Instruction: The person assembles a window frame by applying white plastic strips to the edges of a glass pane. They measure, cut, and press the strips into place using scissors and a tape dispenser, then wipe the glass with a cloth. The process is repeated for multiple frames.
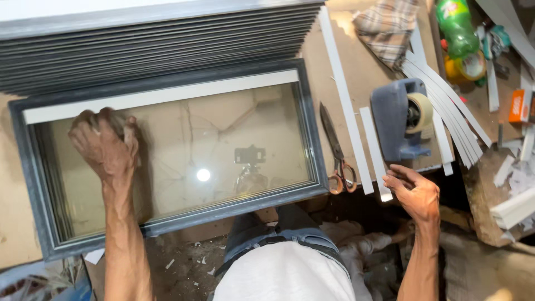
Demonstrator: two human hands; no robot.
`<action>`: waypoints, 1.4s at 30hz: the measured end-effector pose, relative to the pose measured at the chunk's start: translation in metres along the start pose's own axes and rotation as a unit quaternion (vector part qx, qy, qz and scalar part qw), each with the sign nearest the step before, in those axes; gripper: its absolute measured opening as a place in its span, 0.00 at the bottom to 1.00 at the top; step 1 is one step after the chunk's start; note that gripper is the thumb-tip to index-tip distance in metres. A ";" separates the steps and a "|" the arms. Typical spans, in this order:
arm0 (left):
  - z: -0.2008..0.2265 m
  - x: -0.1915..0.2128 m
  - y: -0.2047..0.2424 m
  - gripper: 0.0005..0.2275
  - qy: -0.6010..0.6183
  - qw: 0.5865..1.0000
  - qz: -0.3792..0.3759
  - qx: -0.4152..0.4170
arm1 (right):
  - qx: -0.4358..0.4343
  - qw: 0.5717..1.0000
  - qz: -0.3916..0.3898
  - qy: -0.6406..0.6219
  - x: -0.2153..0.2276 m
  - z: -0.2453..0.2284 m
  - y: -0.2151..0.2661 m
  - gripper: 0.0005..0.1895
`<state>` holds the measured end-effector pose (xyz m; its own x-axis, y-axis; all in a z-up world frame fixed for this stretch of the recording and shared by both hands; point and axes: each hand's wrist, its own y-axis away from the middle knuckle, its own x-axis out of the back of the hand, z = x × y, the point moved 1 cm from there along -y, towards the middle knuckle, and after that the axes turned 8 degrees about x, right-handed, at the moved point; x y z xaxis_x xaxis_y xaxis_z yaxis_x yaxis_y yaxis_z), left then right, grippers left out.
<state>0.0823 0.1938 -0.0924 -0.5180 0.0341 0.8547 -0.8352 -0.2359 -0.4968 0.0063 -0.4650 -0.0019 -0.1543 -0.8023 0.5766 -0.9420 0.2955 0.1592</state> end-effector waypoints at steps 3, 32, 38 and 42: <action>-0.006 -0.007 0.005 0.18 -0.019 1.000 -0.016 0.012 | 0.005 0.998 0.010 0.054 0.007 0.014 0.005 0.22; 0.300 0.141 0.080 0.13 0.501 0.810 -0.295 -0.080 | 0.089 0.944 0.038 0.315 -0.026 0.006 0.046 0.12; 0.363 0.127 0.096 0.15 0.532 0.683 -0.499 -0.028 | -0.085 0.994 -0.029 0.060 -0.006 0.007 0.047 0.11; 0.402 0.104 0.114 0.18 0.527 0.586 -0.604 0.117 | -0.126 0.954 -0.051 -0.266 -0.008 0.024 0.056 0.13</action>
<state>0.0078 -0.2199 0.0004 0.4960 0.8656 -0.0684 -0.7253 0.4563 0.5154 -0.0520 -0.4546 -0.0171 -0.2582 -0.9636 0.0698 -0.8692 0.2632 0.4187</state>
